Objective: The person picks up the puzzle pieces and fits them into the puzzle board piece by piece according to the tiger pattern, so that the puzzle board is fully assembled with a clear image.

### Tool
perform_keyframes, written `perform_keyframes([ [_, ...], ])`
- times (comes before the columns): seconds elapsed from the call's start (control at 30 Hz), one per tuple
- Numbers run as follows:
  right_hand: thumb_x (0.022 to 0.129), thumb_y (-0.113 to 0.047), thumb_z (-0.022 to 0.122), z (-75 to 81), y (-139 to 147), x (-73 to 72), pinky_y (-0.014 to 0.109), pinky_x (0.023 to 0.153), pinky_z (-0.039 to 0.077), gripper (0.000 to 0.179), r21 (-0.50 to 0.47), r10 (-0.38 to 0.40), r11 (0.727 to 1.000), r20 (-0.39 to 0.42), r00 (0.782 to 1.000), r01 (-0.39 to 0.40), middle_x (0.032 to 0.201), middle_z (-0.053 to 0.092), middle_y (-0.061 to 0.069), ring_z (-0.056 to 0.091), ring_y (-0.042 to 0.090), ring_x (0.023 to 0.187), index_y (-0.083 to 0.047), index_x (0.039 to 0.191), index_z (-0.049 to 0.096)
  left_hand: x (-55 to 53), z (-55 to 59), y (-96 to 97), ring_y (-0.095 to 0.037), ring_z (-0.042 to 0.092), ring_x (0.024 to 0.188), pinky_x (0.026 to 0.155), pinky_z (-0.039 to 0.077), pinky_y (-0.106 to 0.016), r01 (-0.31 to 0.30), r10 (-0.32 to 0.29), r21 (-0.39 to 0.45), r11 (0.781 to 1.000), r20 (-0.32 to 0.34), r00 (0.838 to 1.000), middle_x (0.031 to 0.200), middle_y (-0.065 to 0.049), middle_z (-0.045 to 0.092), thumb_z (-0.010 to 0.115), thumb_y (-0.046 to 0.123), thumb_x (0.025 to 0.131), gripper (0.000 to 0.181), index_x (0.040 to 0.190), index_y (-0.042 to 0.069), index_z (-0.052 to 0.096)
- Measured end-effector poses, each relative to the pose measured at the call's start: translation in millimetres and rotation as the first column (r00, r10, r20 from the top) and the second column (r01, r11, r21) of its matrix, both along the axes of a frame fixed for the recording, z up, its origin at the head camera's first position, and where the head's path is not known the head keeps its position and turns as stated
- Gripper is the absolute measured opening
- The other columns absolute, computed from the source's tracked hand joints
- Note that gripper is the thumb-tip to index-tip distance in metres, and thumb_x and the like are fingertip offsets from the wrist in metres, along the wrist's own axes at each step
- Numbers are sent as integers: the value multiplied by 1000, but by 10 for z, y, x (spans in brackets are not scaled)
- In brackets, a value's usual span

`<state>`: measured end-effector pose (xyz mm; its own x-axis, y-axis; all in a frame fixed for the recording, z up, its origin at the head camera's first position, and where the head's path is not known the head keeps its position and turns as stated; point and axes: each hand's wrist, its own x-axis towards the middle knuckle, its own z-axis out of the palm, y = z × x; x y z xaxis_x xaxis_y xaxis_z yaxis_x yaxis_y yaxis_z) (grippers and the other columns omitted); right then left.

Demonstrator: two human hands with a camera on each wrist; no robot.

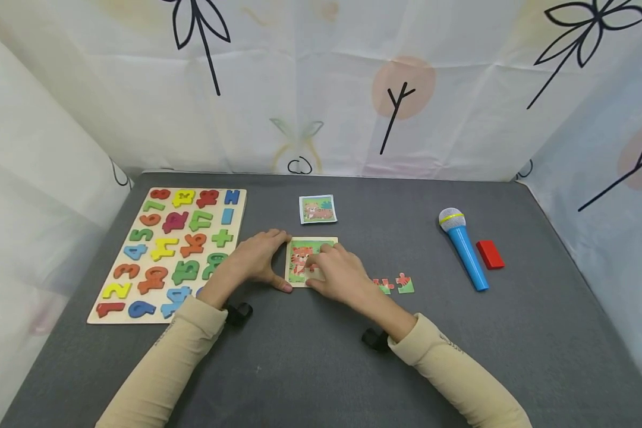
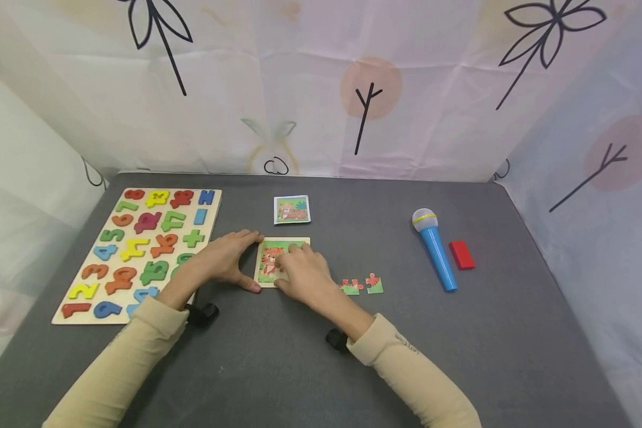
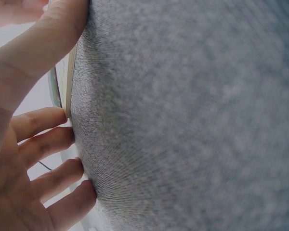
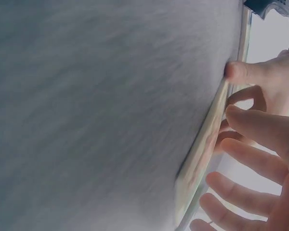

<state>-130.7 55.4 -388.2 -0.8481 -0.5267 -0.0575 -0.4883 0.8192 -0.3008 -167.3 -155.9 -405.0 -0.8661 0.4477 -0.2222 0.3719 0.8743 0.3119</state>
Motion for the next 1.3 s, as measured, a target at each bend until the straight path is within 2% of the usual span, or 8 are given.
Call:
perform_keyframes([
  [0.13, 87, -31, 82, -12, 162, 36, 38, 64, 52, 27, 16, -17, 1000, -17, 1000, 17, 102, 68, 6, 58, 24, 89, -18, 111, 78, 8, 7, -1, -43, 52, 137, 109, 47, -61, 1, -1, -4, 1000, 0, 1000, 150, -21, 51, 93, 59, 64, 110, 150, 6, 47],
  [0.4, 84, -27, 86, -51, 482, 117, 31, 58, 44, 30, 20, -61, 998, -42, 997, 62, 96, 65, 5, 50, 20, 79, -17, 111, 78, 15, 9, -10, -44, 50, 139, 110, 45, -62, 2, -2, 0, 1000, 5, 1000, 153, -21, 49, 93, 58, 65, 111, 151, 6, 46],
  [0.8, 84, -27, 85, -31, 926, 254, 32, 63, 48, 36, 35, -114, 993, -53, 992, 116, 104, 68, 9, 55, 21, 86, -13, 116, 77, 17, 17, -9, -43, 49, 140, 111, 45, -62, 2, -2, -1, 1000, 6, 1000, 154, -20, 48, 92, 59, 66, 111, 151, 6, 46],
  [1.07, 86, -23, 83, -48, 1039, 298, 32, 62, 50, 29, 10, -100, 995, -61, 993, 101, 100, 69, 8, 54, 20, 83, -12, 112, 78, 6, 11, -15, -43, 49, 140, 111, 44, -62, 3, -3, 1, 1000, 3, 1000, 154, -20, 48, 92, 59, 65, 110, 151, 7, 46],
  [1.3, 86, -22, 83, -35, 1061, 306, 38, 67, 55, 27, 5, -109, 994, -55, 993, 109, 105, 72, 10, 61, 24, 88, -11, 110, 78, 12, 4, -18, -43, 49, 139, 110, 45, -62, 10, -10, 5, 1000, -3, 1000, 153, -20, 49, 92, 59, 65, 110, 150, 6, 47],
])
